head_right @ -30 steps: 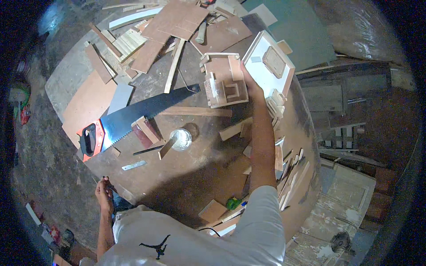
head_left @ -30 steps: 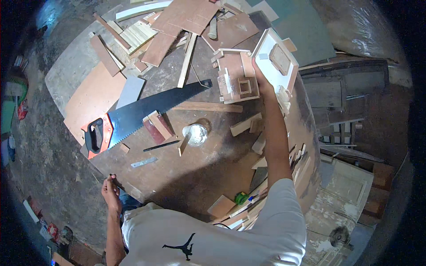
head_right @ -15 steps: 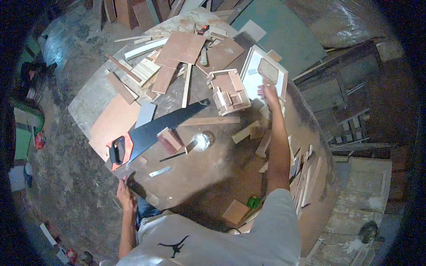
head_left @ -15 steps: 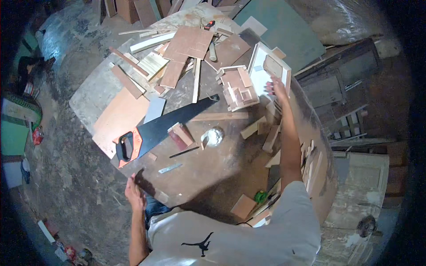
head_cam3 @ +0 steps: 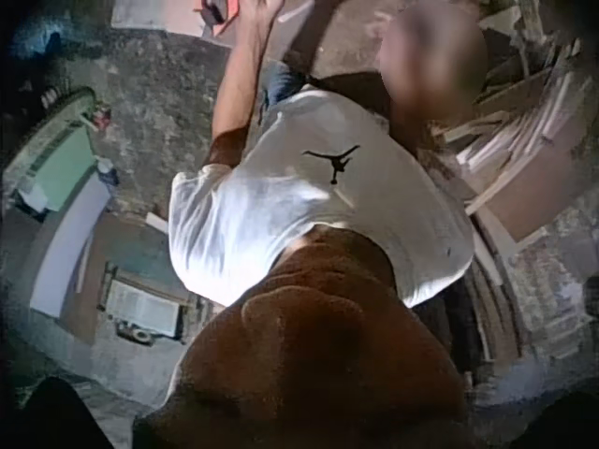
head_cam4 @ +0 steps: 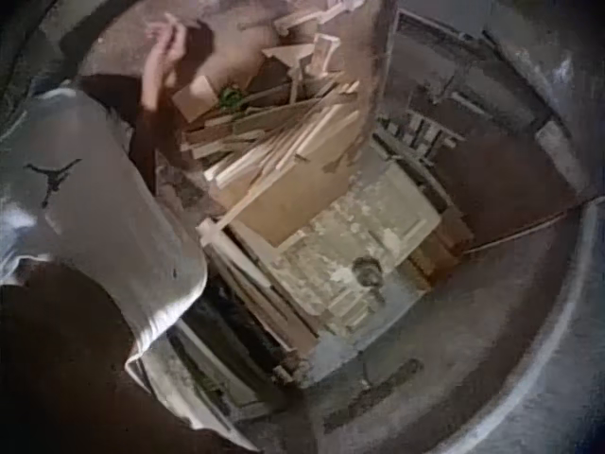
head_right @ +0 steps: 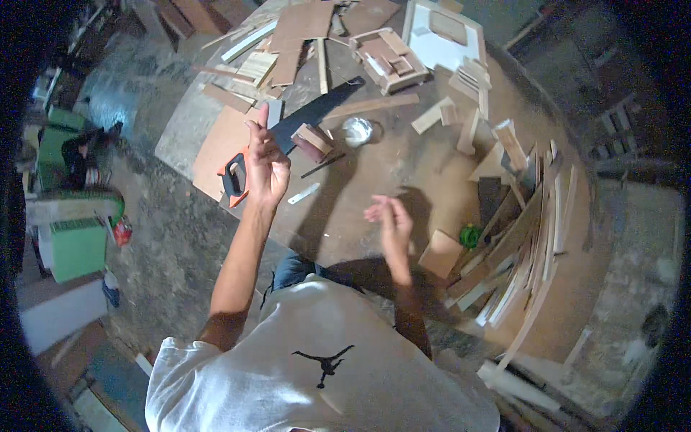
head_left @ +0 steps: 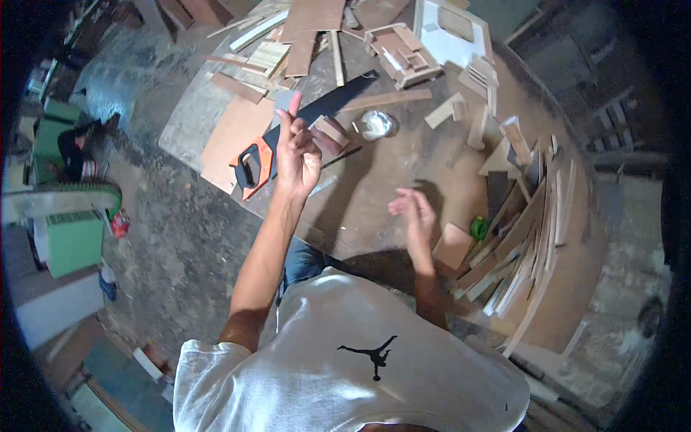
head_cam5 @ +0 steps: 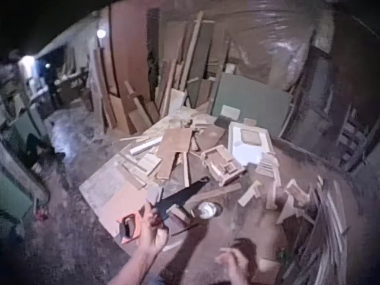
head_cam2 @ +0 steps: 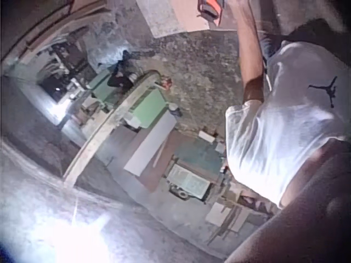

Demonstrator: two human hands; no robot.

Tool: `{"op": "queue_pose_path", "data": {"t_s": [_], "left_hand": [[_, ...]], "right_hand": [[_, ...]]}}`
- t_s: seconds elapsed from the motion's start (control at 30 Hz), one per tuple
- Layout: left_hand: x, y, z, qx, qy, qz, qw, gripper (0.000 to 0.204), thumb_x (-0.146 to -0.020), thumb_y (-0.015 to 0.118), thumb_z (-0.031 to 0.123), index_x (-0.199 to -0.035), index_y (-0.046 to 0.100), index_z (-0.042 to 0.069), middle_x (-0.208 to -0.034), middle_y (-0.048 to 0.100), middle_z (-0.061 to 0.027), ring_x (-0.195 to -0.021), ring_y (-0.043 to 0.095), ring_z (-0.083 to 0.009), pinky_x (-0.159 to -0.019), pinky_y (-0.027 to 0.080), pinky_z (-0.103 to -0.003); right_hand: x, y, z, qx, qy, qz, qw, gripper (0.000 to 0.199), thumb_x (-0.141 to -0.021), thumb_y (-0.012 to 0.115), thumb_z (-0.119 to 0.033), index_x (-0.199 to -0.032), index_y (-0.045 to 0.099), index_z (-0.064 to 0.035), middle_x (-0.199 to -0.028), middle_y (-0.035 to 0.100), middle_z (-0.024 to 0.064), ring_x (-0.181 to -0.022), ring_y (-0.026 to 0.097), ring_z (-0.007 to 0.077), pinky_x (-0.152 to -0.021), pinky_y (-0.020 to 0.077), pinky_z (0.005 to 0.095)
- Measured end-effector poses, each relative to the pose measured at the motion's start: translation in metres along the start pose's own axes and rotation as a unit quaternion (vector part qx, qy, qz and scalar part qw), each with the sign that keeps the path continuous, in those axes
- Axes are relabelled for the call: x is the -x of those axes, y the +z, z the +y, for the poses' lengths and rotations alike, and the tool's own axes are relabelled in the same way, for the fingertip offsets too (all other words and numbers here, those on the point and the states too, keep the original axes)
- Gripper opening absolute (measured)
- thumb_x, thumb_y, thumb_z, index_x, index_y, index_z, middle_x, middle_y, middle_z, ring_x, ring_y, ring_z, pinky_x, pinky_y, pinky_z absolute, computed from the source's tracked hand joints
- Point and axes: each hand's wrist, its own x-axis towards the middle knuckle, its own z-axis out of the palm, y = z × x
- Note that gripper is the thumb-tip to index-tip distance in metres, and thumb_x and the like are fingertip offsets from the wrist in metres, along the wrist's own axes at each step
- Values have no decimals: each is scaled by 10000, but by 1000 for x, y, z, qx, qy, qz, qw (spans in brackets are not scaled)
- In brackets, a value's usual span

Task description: The person assembles a small wooden model structure on a workbench. They pick up small wooden pieces, apply glue from a small container, and fit them into a partially built frame. The person repeatedly checks the fit of the pieces and adjusts the structure.

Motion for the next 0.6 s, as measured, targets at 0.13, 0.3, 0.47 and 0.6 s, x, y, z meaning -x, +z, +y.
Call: {"op": "queue_pose_path", "data": {"t_s": [0.13,0.3,0.47,0.6], "left_hand": [[6,1,-26,-4,-58,-60,996,599,-1027,411,459,-1492,329,91,-782,585,1,-597,604,-27,-437,499,-124],[34,24,-56,86,-93,-101,987,762,-954,362,682,-1505,344,157,-1481,450,-182,-1352,454,-314,-1159,319,-530],[57,32,-56,-8,-97,-124,987,836,-893,337,776,-1499,377,202,-1609,225,-165,-1472,226,-348,-1205,149,-540],[72,35,-46,-95,-46,-119,987,884,-818,366,857,-1504,346,299,-1618,208,-145,-1481,203,-307,-1183,197,-474]], "right_hand": [[34,22,3,-39,-8,-40,998,287,-1049,498,-214,-1115,641,26,-852,680,67,-784,642,113,-725,517,253],[36,15,-36,1,-76,-69,995,270,-1052,490,-196,-1107,638,23,-849,660,63,-806,637,116,-750,518,258],[43,15,-43,40,-121,-50,991,263,-1024,534,-165,-1175,613,35,-967,695,96,-900,651,148,-827,519,286],[55,53,-65,160,-333,-22,929,486,-935,628,-127,-1382,502,16,-1361,565,202,-1251,552,311,-1023,443,379]]}}
